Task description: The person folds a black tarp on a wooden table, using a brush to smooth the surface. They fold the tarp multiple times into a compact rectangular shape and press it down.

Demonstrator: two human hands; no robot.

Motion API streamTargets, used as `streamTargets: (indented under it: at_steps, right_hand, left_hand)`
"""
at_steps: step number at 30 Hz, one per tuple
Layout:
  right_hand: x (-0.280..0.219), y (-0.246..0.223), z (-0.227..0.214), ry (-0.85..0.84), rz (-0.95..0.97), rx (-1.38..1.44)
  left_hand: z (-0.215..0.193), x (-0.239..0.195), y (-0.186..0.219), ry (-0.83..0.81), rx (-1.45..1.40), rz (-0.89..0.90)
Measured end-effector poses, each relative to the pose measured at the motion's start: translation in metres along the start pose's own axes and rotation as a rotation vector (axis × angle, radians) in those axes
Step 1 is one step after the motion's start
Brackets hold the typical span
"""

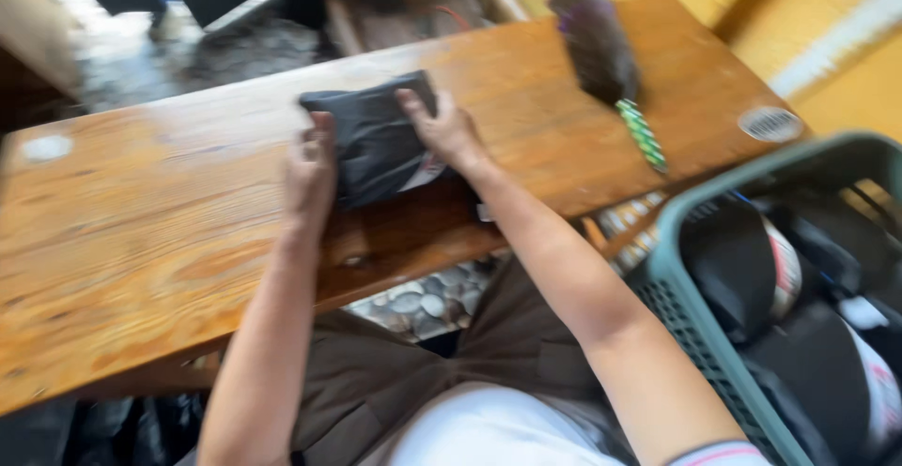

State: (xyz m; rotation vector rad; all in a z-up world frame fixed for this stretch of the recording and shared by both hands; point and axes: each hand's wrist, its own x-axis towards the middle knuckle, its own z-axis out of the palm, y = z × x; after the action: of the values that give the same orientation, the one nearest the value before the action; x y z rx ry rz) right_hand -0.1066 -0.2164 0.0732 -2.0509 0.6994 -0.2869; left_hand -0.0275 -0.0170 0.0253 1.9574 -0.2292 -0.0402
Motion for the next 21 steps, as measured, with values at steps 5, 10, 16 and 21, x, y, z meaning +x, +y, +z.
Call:
streamTargets:
  at_steps: [5, 10, 16, 21]
  right_hand:
    - [-0.035, -0.013, -0.048, -0.142, 0.008, -0.092]
    - [-0.040, 0.011, -0.109, -0.149, 0.017, -0.258]
    - [-0.091, 0.028, -0.219, -0.201, 0.066, -0.241]
    - [-0.135, 0.069, -0.329, -0.067, 0.064, -0.457]
  left_hand:
    - [0.008, -0.001, -0.016, -0.095, -0.228, -0.097]
    - [0.027, -0.034, 0.017, -0.319, -0.280, -0.020]
    - [0.067, -0.112, 0.117, -0.496, -0.141, 0.173]
    - [0.126, -0.184, 0.191, -0.777, 0.051, 0.243]
